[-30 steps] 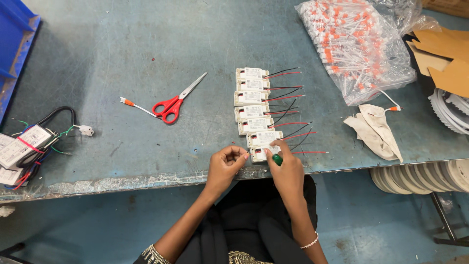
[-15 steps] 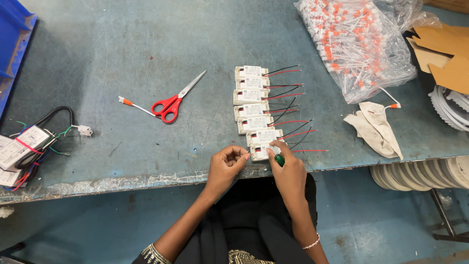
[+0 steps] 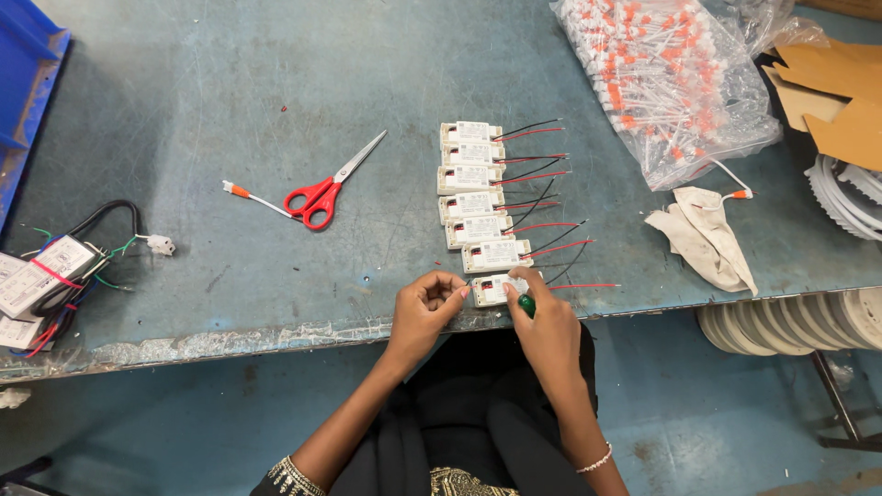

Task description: The person connects wires to LED drivers and secures them with a screwdriver. They handle multiple white components and wires with connectors on a workbench, occasionally moving items aside to reach the work.

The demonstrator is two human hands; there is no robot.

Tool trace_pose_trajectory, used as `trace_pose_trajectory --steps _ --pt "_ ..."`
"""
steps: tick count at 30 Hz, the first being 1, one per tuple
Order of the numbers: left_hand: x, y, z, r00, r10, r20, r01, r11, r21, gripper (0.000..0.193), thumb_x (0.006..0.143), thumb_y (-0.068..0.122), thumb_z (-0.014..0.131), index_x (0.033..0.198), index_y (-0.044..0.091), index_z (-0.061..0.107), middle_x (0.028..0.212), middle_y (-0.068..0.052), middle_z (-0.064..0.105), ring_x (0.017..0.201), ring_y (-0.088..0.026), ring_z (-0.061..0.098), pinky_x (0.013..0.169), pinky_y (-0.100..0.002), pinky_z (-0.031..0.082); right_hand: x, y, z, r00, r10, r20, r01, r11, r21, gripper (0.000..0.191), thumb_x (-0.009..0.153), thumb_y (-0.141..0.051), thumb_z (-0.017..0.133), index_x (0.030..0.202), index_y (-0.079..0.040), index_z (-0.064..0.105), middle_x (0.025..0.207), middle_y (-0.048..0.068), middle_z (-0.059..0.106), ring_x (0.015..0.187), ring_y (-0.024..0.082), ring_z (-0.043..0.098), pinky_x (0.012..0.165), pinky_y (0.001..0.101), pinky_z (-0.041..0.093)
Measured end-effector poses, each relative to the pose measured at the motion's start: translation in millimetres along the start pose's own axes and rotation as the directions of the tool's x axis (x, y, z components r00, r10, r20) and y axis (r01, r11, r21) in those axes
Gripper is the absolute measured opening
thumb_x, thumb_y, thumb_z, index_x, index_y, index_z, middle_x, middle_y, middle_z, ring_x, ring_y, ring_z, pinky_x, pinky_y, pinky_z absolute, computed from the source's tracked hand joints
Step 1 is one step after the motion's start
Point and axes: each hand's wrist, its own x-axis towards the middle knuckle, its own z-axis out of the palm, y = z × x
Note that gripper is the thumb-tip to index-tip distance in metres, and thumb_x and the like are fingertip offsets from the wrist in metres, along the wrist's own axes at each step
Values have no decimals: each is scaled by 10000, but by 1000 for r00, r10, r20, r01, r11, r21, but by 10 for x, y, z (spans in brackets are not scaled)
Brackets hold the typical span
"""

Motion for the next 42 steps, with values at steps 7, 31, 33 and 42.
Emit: trace_pose_trajectory --steps 7,31,33,42 --pt "-9 27 9 1000 -16 0 16 999 37 124 933 88 726 983 -23 705 778 43 633 590 31 451 500 -158 328 -25 54 -14 996 63 61 -63 998 7 280 921 -346 677 1180 -240 667 695 164 687 719 408 688 612 494 511" --pt "-41 153 206 980 184 -72 -131 878 460 147 861 124 756 936 1 726 817 -59 679 681 -113 604 630 -265 499 433 -2 195 949 -304 -87 93 4 996 653 1143 -476 281 578 -154 228 515 -27 241 476 99 157 487 294 167" --pt "-33 147 218 980 185 -71 -135 883 449 145 857 119 756 932 -2 727 820 -64 681 680 -115 606 629 -269 502 438 -5 203 948 -304 -91 98 8 995 651 1144 -459 294 575 -150 229 512 -26 245 473 96 160 480 292 165" --pt "-25 136 213 981 184 -62 -135 874 467 154 852 122 763 940 0 729 832 -70 681 702 -127 619 651 -278 514 417 -20 214 933 -328 -145 163 27 986 639 1151 -405 316 578 -138 224 510 -31 238 472 86 166 478 288 160"
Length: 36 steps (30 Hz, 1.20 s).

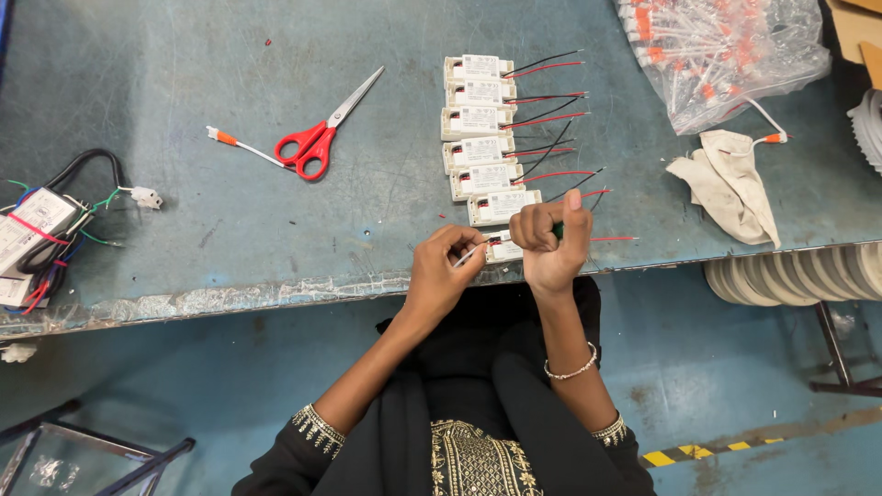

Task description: The person connects wires to LED drivers and secures them with a screwdriver. They handle multiple white components and wires with connectors on a workbench, occasionally moving items aside to reach the work.

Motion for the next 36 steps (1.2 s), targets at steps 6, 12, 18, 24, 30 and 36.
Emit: trace_pose_trajectory --steps 6,12,18,24,30,36 --pt "-1 -8 -17 1000 8 22 -8 1000 -8 152 861 122 759 942 0 721 843 -71 681 700 -129 626 656 -278 519 -19 21 24 1000 -3 3 3 1000 -26 632 1142 -389 344 581 -127 219 515 -23 241 477 86 172 482 292 157" --pt "-2 -22 -8 1000 15 25 -15 1000 -1 148 861 112 757 944 -5 722 854 -75 688 703 -134 632 660 -282 526 -35 34 39 999 27 -26 -29 998 -63 604 1121 -360 366 589 -118 214 521 -14 246 483 88 169 485 299 158" --pt "7 -31 1 1000 6 20 -7 1000 8 142 854 103 755 934 -10 723 842 -78 690 693 -136 637 654 -285 530 -27 22 53 999 23 -47 -27 997 -73 597 1116 -350 373 592 -120 206 519 -15 242 481 87 160 483 298 154" --pt "35 -8 12 999 14 46 -15 1000 24 161 854 105 754 931 -27 700 824 -83 686 685 -141 630 648 -289 527 2 18 56 997 37 -64 -40 998 -53 593 1112 -347 373 586 -122 213 509 -19 236 474 86 160 474 294 152" --pt "66 48 32 996 78 44 -82 992 95 162 842 105 757 909 -27 690 826 -116 677 698 -198 638 659 -327 516 21 20 36 998 41 -49 -44 998 -50 590 1107 -346 371 581 -123 220 503 -17 241 466 85 163 468 290 153" --pt "62 49 6 995 78 56 -86 986 145 148 852 106 748 911 -18 691 834 -128 678 705 -231 647 666 -345 514 3 36 43 998 40 -43 -42 998 -39 583 1103 -342 383 585 -122 228 510 -15 246 471 87 172 471 295 159"
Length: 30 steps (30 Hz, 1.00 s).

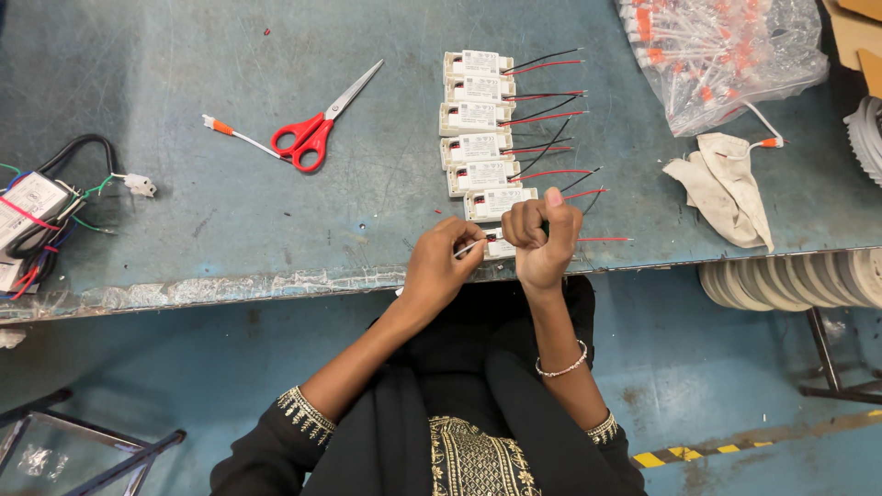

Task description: The person connects wires to LED drivers and secures them with a screwdriver. They handle multiple white components and wires with connectors on a workbench, occasionally moving items aside to reach the work.

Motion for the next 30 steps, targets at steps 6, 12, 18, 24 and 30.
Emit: trace_pose_trajectory --steps 6,12,18,24,30 --pt "8 -33 36 1000 2 -7 -2 1000 -11 159 861 121 744 926 -14 692 846 -130 686 710 -246 658 670 -352 517 -6 18 9 1000 5 1 -5 1000 -19 579 1095 -340 395 586 -119 228 510 -12 245 473 89 171 475 297 160" --pt "-9 -44 33 1000 13 -10 -13 1000 -27 161 876 126 736 953 -6 685 859 -134 685 732 -257 672 681 -358 522 22 2 3 1000 -8 -15 8 1000 16 583 1098 -333 397 581 -129 225 507 -21 232 466 84 158 468 289 155" --pt "-28 -62 65 997 59 -48 -60 998 -3 149 887 115 735 952 2 665 871 -129 677 755 -259 662 697 -362 522 54 -12 -21 998 -42 -49 46 996 82 594 1109 -330 380 571 -134 225 504 -29 231 453 90 162 463 296 168" --pt "-38 -52 71 998 45 -50 -47 999 -27 148 885 112 736 945 0 659 870 -110 669 745 -237 647 698 -348 522 32 21 -17 999 -51 20 50 998 28 581 1109 -320 375 583 -124 226 508 -21 243 467 89 158 471 295 157" --pt "-49 -37 72 996 64 -56 -67 996 -51 135 887 103 738 966 0 699 885 -96 648 766 -210 638 721 -333 521 23 40 -40 998 -59 37 58 998 31 575 1109 -311 377 587 -120 228 509 -19 249 465 91 166 474 304 156"
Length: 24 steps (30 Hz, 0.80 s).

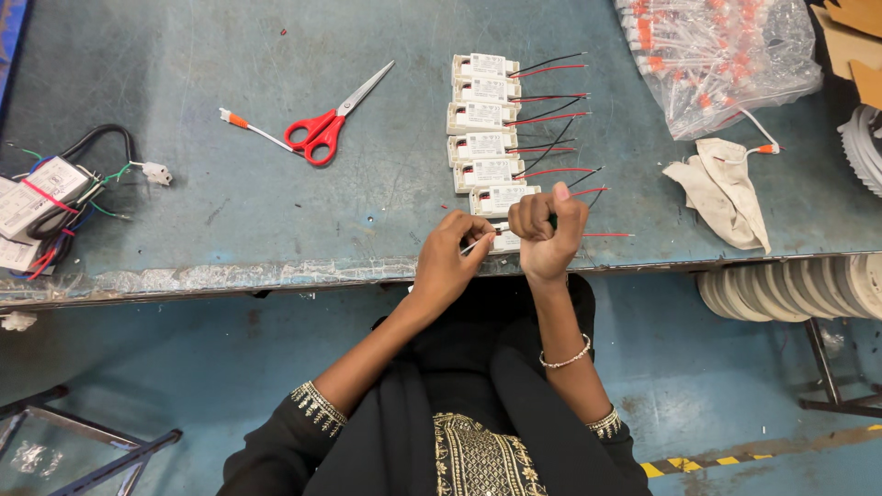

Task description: The person connects wires to LED drivers and secures them with a screwdriver. They handle multiple white components and wires with connectors on a workbench, occasionally moving items aside to reach the work.

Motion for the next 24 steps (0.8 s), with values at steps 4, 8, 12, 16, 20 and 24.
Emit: trace_pose_trajectory --steps 4,8,12,16,20,24 --pt "2 -13 3 1000 -19 7 19 1000 0 135 890 103 737 967 -2 700 889 -98 646 766 -208 637 719 -332 518 -1 8 -15 1000 -15 -17 15 1000 14 583 1112 -312 381 583 -125 224 508 -20 249 467 89 164 477 303 152" --pt "-4 -24 19 1000 -23 -3 23 1000 9 135 891 103 735 970 0 699 892 -95 644 767 -209 636 720 -332 519 -2 9 -25 1000 -11 -26 12 999 42 588 1112 -312 386 579 -128 222 509 -23 244 463 89 167 477 305 157" --pt "-12 0 29 999 -46 -19 46 998 35 124 884 113 746 951 15 710 882 -87 642 756 -211 641 709 -330 519 -17 9 -18 1000 -5 -20 6 1000 28 579 1109 -310 386 586 -127 219 512 -20 245 468 90 168 478 304 156" --pt "-71 94 94 995 -24 -99 32 996 82 135 882 111 746 967 24 686 899 -90 631 774 -220 653 703 -341 524 -19 25 -6 1000 3 -4 -3 1000 12 574 1107 -305 379 584 -125 222 513 -16 253 473 90 176 476 304 159" --pt "-94 168 112 991 21 -128 -5 992 124 141 903 95 737 997 25 658 955 -92 629 836 -242 666 728 -363 533 -29 45 9 1000 23 4 -23 1000 12 557 1097 -286 399 596 -110 228 523 -10 253 480 97 183 484 312 166" --pt "-142 197 102 950 264 -168 -218 943 250 150 899 35 730 1028 16 654 1054 -106 634 984 -323 638 821 -405 522 -7 51 5 999 51 9 -51 999 -10 555 1092 -274 405 594 -108 226 522 -12 246 481 95 178 480 308 165"
